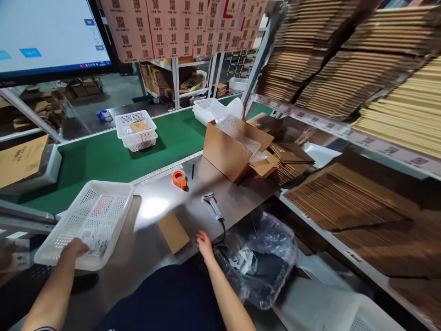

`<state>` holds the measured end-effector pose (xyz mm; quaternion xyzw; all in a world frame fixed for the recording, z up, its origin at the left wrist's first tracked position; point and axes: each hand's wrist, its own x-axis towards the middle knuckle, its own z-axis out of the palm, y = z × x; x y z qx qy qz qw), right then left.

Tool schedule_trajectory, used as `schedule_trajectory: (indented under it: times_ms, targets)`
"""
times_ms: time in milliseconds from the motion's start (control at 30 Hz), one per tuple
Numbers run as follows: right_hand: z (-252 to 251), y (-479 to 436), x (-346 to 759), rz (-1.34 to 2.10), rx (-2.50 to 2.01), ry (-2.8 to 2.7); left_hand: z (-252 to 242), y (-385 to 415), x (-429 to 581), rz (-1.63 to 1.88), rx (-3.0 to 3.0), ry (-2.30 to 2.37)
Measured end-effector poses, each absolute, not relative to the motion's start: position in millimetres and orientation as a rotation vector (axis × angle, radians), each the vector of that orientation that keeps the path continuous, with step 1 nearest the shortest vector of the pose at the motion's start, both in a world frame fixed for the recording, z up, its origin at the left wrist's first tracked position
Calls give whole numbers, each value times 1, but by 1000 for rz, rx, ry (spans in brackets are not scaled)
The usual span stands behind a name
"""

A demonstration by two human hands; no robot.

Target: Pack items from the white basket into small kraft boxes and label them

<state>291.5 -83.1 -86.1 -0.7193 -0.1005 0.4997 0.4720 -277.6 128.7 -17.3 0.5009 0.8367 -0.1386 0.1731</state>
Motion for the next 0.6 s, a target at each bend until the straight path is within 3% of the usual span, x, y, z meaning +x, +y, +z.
schedule_trajectory:
  times_ms: [200, 333, 433, 600]
  targets:
    - [-77, -98, 269, 1249, -1774, -483, 15, 127, -250, -104, 1501, 2319]
    - [-42, -81, 258, 969, -1864, -1066, 49, 118, -205, 363, 1529, 2264]
    - [-7, -51, 255, 800, -1852, -1397, 76, 96, -138, 903, 1417, 1815]
    - [12, -10, 237, 889, -2119, -1587, 96, 51, -23, 999, 1187, 1319]
